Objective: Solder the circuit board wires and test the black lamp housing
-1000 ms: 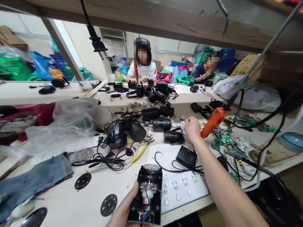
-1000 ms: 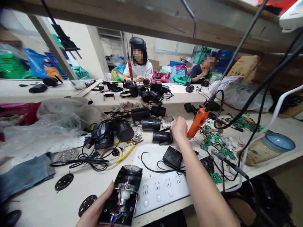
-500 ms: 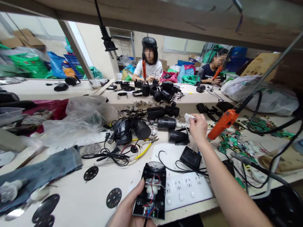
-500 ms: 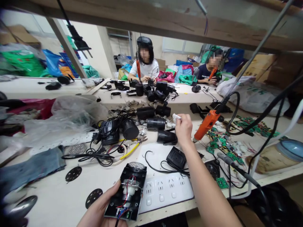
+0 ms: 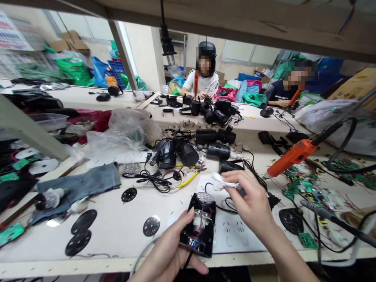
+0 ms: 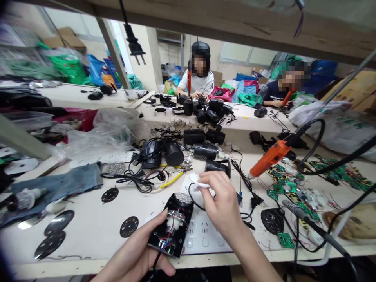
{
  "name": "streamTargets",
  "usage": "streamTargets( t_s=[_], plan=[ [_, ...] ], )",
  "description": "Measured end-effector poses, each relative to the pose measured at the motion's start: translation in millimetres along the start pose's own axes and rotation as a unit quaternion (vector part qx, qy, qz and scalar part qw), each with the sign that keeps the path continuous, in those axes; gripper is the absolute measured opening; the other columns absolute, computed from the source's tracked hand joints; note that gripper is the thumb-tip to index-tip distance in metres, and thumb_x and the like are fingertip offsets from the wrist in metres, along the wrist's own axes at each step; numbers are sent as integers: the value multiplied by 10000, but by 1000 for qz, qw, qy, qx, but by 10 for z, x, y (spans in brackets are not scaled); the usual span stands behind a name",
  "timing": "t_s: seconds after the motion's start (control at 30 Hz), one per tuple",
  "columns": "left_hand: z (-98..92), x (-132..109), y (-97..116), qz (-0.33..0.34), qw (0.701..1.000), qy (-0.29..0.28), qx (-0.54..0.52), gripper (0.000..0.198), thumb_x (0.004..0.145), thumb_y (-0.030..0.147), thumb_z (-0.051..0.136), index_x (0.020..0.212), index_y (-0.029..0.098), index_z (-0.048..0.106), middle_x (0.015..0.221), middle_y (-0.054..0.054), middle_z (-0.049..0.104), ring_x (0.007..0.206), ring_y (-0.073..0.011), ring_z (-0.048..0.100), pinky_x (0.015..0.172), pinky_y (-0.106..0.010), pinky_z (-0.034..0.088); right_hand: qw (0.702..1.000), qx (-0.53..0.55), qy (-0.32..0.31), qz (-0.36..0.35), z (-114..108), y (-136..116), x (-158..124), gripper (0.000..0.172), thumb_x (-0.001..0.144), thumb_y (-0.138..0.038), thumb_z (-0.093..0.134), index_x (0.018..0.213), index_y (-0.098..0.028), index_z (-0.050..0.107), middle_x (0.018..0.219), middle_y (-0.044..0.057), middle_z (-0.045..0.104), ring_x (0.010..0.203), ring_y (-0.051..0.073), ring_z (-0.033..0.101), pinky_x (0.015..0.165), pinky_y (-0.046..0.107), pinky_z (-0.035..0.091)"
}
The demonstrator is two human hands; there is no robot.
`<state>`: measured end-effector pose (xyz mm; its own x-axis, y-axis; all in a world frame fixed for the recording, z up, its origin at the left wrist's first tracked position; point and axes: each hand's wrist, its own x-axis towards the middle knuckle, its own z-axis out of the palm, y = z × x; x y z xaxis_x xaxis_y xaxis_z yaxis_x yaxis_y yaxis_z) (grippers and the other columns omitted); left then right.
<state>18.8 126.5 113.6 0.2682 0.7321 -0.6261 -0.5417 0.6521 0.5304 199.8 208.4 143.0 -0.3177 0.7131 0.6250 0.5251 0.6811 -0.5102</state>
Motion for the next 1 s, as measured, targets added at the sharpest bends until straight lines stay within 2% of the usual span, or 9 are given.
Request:
streamTargets(
  t_s=[0.07,0.13,0.23,0.33,0.53,0.67,0.8,0.9,1.0],
  plan=[
    [-10,12,-9,-3,1000,-6,-2,427,867,394,611,1215,151,571,766,-56,671,606,-194,614,434,-321,580,999,-40,9,-18,-7,30,9,162,887,-106,537,845,-197,665,945,69,637,917,227,569,794,375,456],
    [-14,20,-13,-7,1000,-10,-10,409,865,379,608,1205,155,572,790,-58,672,610,-192,610,426,-325,579,998,-43,-31,-14,-17,48,20,174,886,-120,548,854,-204,698,942,68,627,898,225,559,784,370,448],
    [-2,20,-7,-7,1000,-10,-16,396,869,374,597,1197,154,567,804,-59,669,613,-188,605,419,-322,579,994,21,-103,32,-30,66,40,166,900,-144,554,861,-206,702,910,50,631,869,204,577,765,337,453],
    [19,13,2,-3,1000,-11,-11,386,877,370,581,1195,151,558,823,-67,667,626,-188,608,420,-311,578,987,72,-122,78,-2,71,60,156,905,-164,562,880,-208,710,896,40,633,844,184,600,732,300,457],
    [17,27,-32,16,1000,-17,5,381,884,397,577,1197,182,543,938,-81,649,695,-184,593,427,-313,585,973,93,-190,96,166,20,87,137,888,-155,586,885,-202,715,863,25,682,812,170,641,737,271,462],
    [1,35,-54,28,999,-10,20,395,890,445,563,1200,201,530,952,-73,621,719,-181,577,427,-305,582,959,95,-235,123,129,20,92,198,896,-172,578,1074,-218,648,1010,23,713,903,185,658,800,285,479],
    [0,38,-45,27,999,-16,42,396,889,437,563,1206,202,525,918,-64,586,737,-183,556,418,-290,576,952,64,-295,37,28,50,68,329,857,-44,552,1134,-216,600,1041,39,672,958,199,596,848,317,471],
    [-2,53,-35,27,997,-28,65,410,891,439,556,1232,216,513,889,-55,562,752,-188,546,417,-282,573,948,-6,-313,-60,26,55,29,348,860,20,487,1114,-192,595,933,58,613,902,214,530,792,322,469],
    [0,54,-21,21,994,-36,101,435,899,460,530,1270,236,492,861,-46,543,725,-181,536,412,-278,570,939,-55,-318,-115,77,61,-11,348,860,49,445,1116,-154,568,922,75,557,859,207,510,727,290,470]
  ],
)
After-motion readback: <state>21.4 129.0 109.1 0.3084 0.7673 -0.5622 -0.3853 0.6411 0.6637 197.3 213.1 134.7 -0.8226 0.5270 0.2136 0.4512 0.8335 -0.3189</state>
